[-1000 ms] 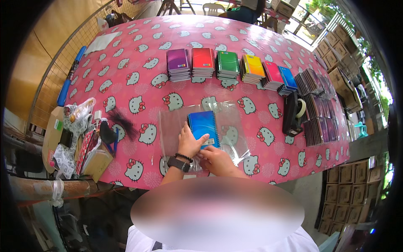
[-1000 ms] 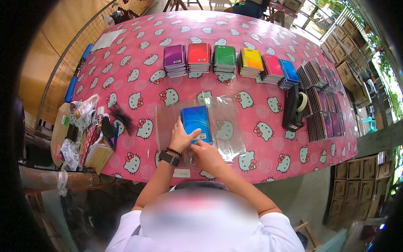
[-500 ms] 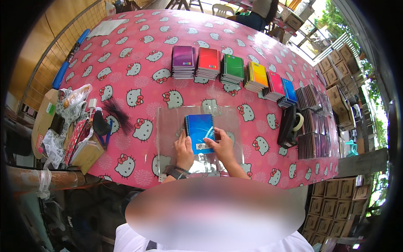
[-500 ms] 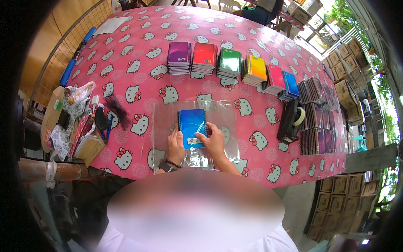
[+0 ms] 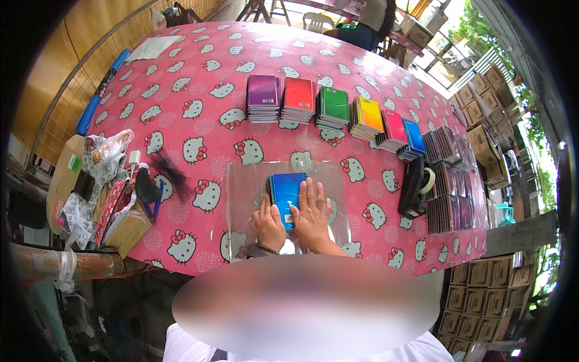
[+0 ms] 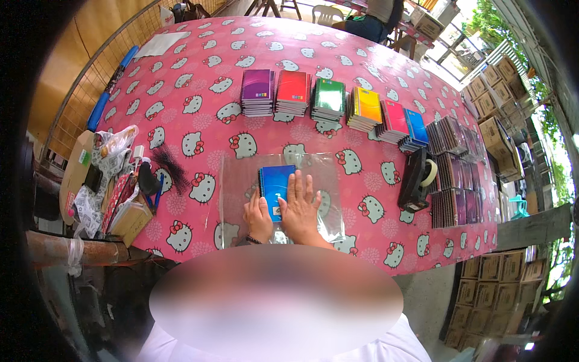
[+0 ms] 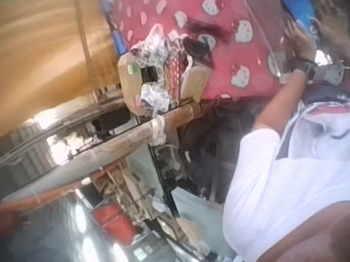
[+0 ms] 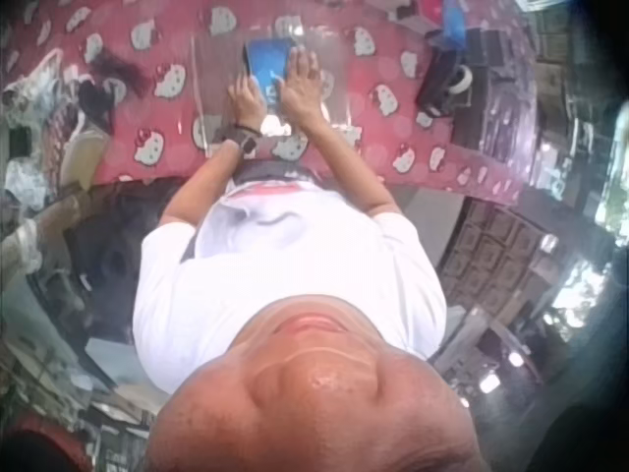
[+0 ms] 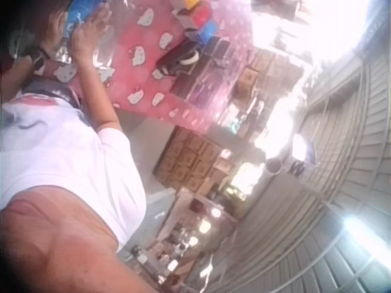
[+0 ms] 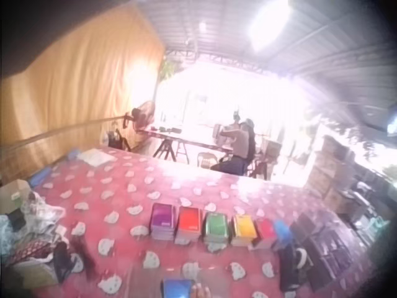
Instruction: The person gathers small notebooks from stacks on a table, places them into a clear plastic bag, and then secures the bag with tape.
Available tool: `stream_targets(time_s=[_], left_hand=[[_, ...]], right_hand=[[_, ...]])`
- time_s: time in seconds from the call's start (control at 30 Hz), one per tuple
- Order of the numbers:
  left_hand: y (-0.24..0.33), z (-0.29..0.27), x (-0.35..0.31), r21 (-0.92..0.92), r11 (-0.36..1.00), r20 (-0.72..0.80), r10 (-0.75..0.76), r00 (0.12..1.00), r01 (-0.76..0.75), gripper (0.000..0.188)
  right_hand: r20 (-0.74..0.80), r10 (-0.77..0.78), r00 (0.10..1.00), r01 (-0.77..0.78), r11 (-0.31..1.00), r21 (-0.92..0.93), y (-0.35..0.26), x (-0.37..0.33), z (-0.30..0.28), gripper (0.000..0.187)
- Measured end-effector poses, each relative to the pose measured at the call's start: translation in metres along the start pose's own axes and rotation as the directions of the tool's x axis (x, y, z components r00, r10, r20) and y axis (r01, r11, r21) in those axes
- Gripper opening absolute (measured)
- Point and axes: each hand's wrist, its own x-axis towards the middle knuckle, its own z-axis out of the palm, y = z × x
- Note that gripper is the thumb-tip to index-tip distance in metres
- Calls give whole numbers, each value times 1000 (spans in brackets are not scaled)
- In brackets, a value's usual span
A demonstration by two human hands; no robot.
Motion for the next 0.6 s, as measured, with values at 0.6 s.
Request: stream_targets(time_s=[0.6], left_hand=[[-43, -71, 67, 534, 764, -8, 434, 901, -363, 23]], right_hand=[[26, 0, 1000, -1, 1000, 25, -8, 2, -12, 56]])
